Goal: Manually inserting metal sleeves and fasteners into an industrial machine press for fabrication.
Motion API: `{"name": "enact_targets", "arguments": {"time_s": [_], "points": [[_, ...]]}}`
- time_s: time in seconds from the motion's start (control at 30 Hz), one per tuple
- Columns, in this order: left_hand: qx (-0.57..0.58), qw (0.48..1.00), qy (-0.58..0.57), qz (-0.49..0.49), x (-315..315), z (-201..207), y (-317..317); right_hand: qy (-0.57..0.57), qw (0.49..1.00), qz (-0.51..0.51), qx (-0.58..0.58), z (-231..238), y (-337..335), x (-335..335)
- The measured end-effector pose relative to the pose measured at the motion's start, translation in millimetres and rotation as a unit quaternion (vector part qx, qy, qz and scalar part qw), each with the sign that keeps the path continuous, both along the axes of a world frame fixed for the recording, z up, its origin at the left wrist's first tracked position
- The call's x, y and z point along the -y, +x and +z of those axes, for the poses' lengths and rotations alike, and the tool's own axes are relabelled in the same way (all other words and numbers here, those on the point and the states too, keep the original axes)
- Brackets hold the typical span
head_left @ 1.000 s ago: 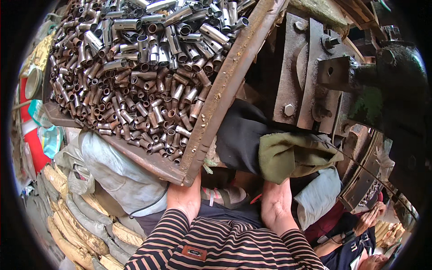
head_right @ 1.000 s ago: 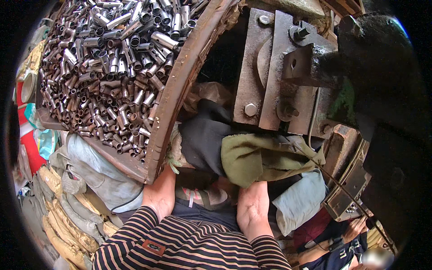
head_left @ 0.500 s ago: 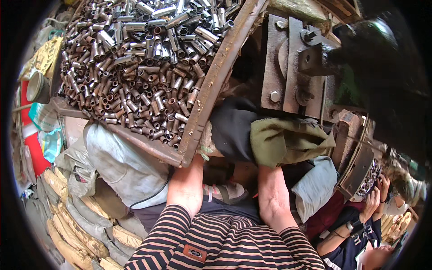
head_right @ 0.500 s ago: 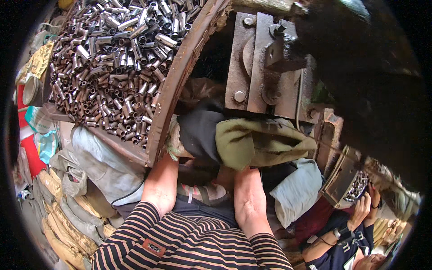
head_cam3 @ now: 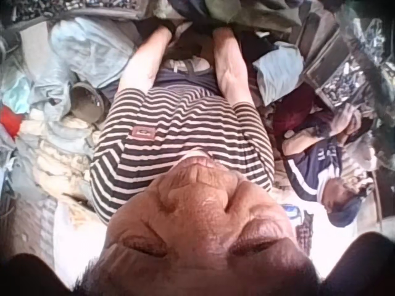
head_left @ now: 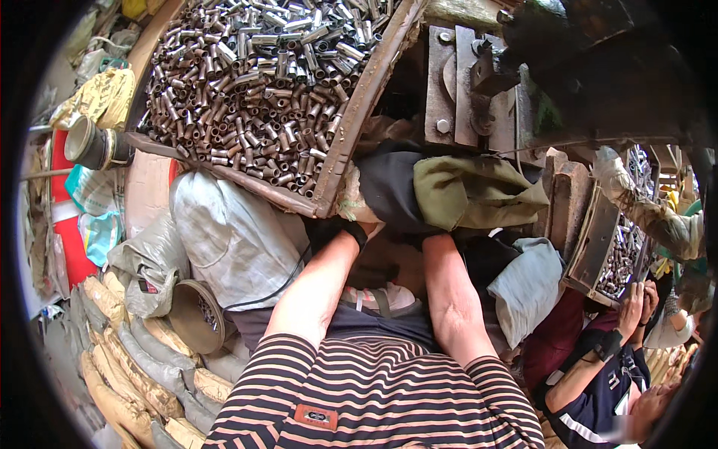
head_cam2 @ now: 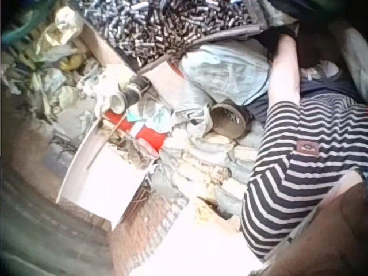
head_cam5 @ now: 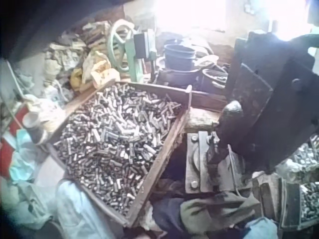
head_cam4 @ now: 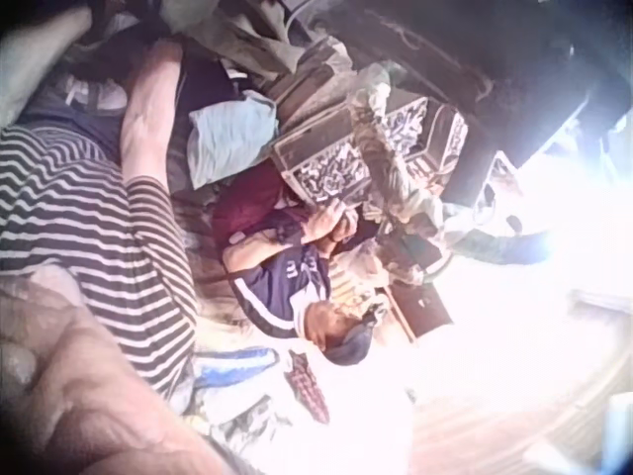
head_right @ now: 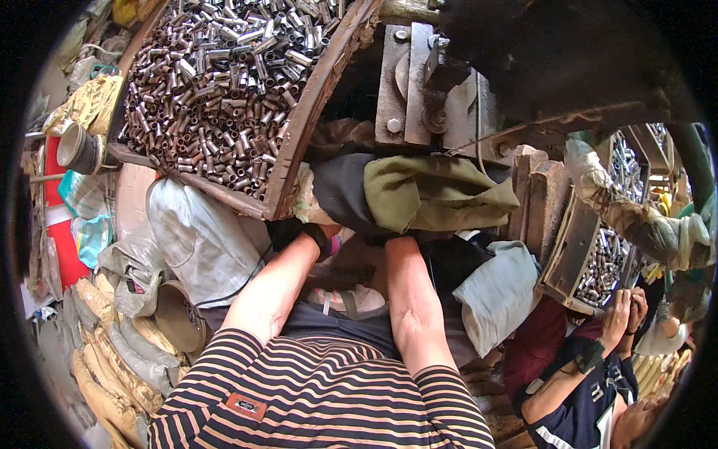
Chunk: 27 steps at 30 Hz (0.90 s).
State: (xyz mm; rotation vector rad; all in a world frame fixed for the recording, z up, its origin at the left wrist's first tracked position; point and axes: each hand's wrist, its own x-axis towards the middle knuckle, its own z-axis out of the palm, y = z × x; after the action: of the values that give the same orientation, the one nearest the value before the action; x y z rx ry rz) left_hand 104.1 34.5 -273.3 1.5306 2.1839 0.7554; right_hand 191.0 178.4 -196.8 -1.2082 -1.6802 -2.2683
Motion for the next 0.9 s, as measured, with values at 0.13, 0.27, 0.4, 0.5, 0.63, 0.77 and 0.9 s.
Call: {"name": "enact_targets", "arguments": {"time_s": [0.13,0.27,0.4,0.5,0.63,0.77,0.9], "points": [[-0.014,0.999,0.029,0.024,5.5,-26.2,-5.2,0.035,0.999,-0.025,0.012,13.0,-10.7,2.6],[-0.008,1.0,0.006,0.027,9.6,-43.2,4.6,0.039,0.999,-0.017,0.017,12.8,-12.5,1.6],[0.003,1.0,-0.015,0.026,14.7,-46.2,21.5,0.023,1.0,-0.008,0.017,4.2,-5.8,3.7],[0.01,0.999,-0.025,0.026,14.8,-48.2,28.3,0.014,1.0,0.003,0.02,1.6,-2.9,5.2],[0.015,0.999,-0.029,0.025,12.4,-52.0,26.4,-0.005,1.0,0.016,0.02,2.1,4.3,8.6],[0.021,0.999,-0.029,0.019,11.1,-55.6,26.6,-0.035,0.998,0.045,0.009,-1.5,6.2,11.1],[0.028,0.999,-0.028,0.01,9.5,-57.8,30.9,-0.08,0.993,0.087,-0.018,-6.3,10.1,10.0]]}}
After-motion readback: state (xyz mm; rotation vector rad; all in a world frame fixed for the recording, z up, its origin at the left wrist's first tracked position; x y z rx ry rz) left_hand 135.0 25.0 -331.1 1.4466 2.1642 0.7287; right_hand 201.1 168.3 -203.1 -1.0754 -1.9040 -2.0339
